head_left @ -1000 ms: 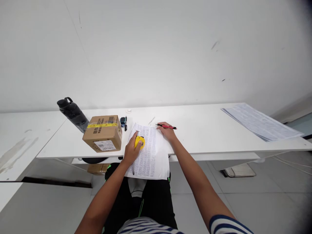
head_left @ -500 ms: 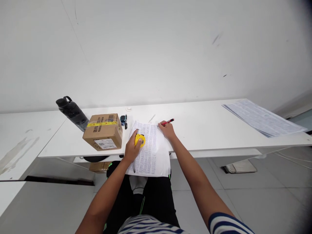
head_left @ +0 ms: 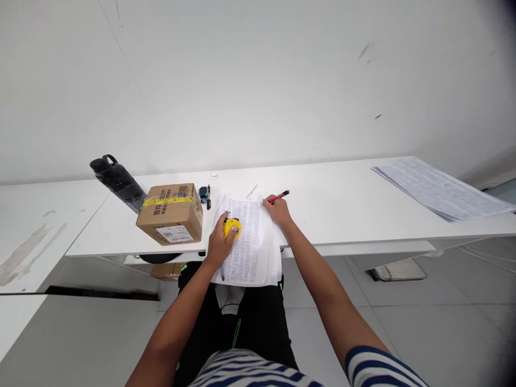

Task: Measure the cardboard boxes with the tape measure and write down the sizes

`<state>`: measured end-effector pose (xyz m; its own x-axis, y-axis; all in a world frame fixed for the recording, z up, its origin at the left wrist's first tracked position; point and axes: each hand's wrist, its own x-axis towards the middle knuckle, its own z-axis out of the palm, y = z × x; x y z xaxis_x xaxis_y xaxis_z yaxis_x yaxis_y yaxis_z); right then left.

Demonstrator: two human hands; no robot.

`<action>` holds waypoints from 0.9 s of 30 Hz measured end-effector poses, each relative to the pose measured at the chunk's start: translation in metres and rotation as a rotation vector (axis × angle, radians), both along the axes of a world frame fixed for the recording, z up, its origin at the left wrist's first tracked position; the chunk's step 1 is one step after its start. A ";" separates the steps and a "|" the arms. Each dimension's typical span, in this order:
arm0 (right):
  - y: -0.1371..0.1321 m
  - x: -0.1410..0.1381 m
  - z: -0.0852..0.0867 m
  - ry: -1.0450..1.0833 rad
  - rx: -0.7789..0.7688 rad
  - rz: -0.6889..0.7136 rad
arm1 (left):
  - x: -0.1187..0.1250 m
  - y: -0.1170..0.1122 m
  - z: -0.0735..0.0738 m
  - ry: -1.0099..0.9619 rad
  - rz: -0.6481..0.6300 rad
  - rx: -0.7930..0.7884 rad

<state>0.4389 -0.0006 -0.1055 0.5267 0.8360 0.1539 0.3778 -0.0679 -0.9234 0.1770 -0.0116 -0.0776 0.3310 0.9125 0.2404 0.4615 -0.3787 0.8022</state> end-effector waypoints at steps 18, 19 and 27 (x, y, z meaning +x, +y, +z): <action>0.000 0.000 0.001 -0.015 0.011 -0.010 | 0.001 0.000 -0.004 0.001 0.002 0.007; 0.000 0.000 0.002 -0.013 0.012 -0.010 | 0.001 0.000 -0.002 0.003 -0.010 0.017; -0.002 0.000 0.000 -0.010 0.023 -0.030 | 0.001 0.001 -0.001 0.014 -0.048 0.051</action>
